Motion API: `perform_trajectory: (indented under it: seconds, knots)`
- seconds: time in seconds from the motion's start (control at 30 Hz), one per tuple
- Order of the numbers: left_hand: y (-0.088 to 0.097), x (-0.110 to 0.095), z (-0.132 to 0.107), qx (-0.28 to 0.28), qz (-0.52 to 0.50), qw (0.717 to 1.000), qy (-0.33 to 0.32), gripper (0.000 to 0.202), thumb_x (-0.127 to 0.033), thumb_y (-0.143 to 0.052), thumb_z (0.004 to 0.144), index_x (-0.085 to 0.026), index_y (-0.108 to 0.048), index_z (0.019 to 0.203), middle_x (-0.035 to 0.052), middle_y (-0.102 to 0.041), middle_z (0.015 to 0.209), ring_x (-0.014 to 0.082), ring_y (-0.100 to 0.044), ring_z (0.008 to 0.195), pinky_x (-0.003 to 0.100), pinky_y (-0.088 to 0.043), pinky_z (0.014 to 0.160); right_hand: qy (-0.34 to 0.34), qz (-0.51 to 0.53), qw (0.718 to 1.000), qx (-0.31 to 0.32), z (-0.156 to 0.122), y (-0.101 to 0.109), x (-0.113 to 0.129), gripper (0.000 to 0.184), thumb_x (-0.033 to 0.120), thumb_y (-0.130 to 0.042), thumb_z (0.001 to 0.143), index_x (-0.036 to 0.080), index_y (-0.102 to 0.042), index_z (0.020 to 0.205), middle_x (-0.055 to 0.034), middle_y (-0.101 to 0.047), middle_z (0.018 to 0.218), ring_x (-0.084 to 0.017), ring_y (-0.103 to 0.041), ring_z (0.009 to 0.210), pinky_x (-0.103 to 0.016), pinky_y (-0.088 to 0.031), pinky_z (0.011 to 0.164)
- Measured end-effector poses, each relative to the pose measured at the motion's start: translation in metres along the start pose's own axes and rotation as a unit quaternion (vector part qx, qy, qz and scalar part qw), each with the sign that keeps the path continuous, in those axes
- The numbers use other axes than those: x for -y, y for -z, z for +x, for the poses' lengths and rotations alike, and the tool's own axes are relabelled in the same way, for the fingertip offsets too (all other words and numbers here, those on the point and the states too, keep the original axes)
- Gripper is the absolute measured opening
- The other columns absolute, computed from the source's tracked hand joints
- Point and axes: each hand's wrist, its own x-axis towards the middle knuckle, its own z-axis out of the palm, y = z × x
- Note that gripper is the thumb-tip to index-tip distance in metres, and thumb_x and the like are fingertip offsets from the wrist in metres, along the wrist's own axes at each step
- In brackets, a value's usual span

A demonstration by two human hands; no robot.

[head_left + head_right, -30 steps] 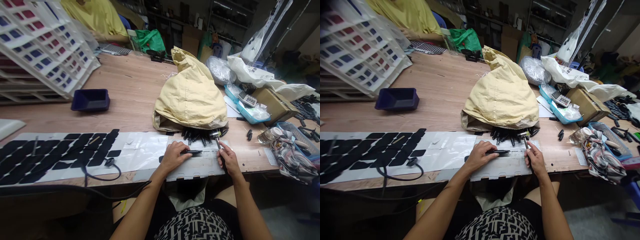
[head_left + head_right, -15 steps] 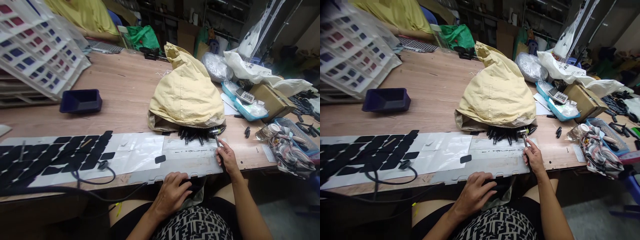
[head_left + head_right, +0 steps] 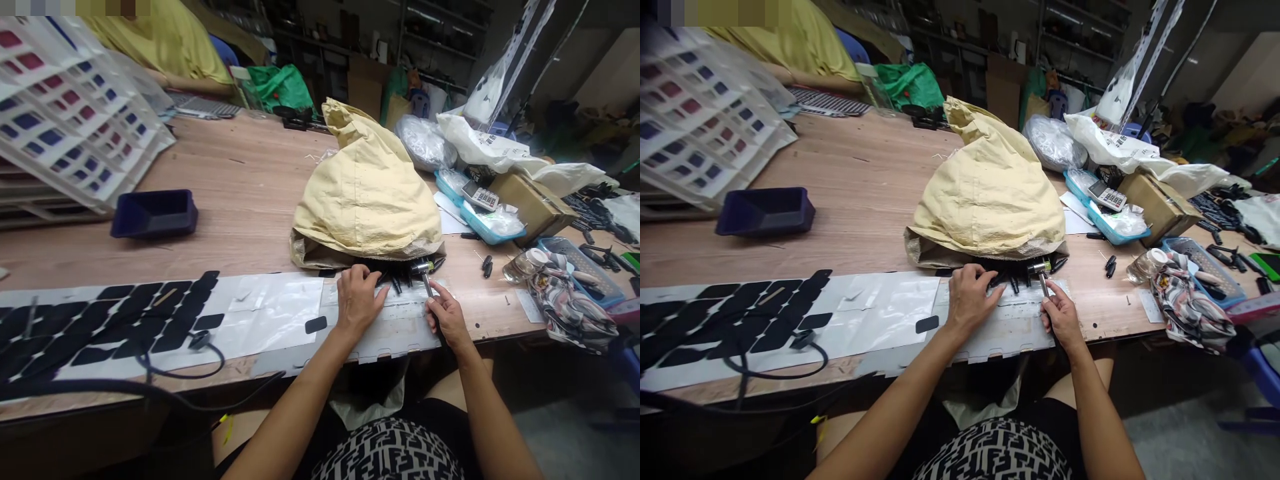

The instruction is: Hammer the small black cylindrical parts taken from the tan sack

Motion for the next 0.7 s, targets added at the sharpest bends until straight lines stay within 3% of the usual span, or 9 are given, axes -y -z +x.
perform_trajectory:
  seconds: [0.1, 0.2, 0.5, 0.7]
  knots:
    - [-0.009, 0.001, 0.015, 0.017, 0.027, 0.999, 0.001, 0.020, -0.032, -0.068, 0.085, -0.019, -0.075, 0.098, 0.0162, -0.053, 0.117, 0.0372, -0.045, 0.109, 0.051, -0.041, 0.090, 0.000, 0.001, 1.000, -0.001, 0.000, 0.000, -0.001, 0.057, 0.037, -0.071, 0.082, 0.021, -0.056, 0.135, 0.0074, -0.056, 0.067, -0.006, -0.044, 0.039, -0.015, -0.035, 0.029]
    - [-0.015, 0.005, 0.015, 0.008, 0.034, 0.999, 0.013, 0.016, -0.030, -0.068, 0.084, -0.019, -0.075, 0.093, 0.0160, -0.052, 0.120, 0.0375, -0.044, 0.111, 0.052, -0.041, 0.092, -0.001, 0.001, 1.000, -0.002, 0.000, 0.001, -0.001, 0.058, 0.036, -0.070, 0.082, 0.020, -0.056, 0.136, 0.0075, -0.056, 0.066, -0.006, -0.044, 0.039, -0.015, -0.035, 0.029]
    - [0.001, 0.027, -0.017, -0.038, -0.073, 0.996, 0.014, 0.009, -0.025, -0.074, 0.079, -0.022, -0.076, 0.087, 0.0098, -0.058, 0.117, 0.0327, -0.049, 0.113, 0.049, -0.041, 0.099, -0.005, -0.008, 1.000, -0.004, 0.000, 0.001, -0.002, 0.059, 0.037, -0.071, 0.081, 0.021, -0.056, 0.136, 0.0078, -0.056, 0.067, -0.006, -0.044, 0.039, -0.016, -0.035, 0.029]
    - [0.005, 0.038, -0.038, 0.060, -0.162, 0.985, -0.005, 0.015, -0.021, -0.076, 0.078, -0.025, -0.076, 0.093, 0.0048, -0.062, 0.106, 0.0260, -0.053, 0.104, 0.041, -0.044, 0.096, 0.009, -0.019, 1.000, -0.009, -0.002, 0.000, 0.002, 0.061, 0.038, -0.071, 0.082, 0.021, -0.056, 0.138, 0.0070, -0.055, 0.068, -0.006, -0.043, 0.040, -0.016, -0.035, 0.031]
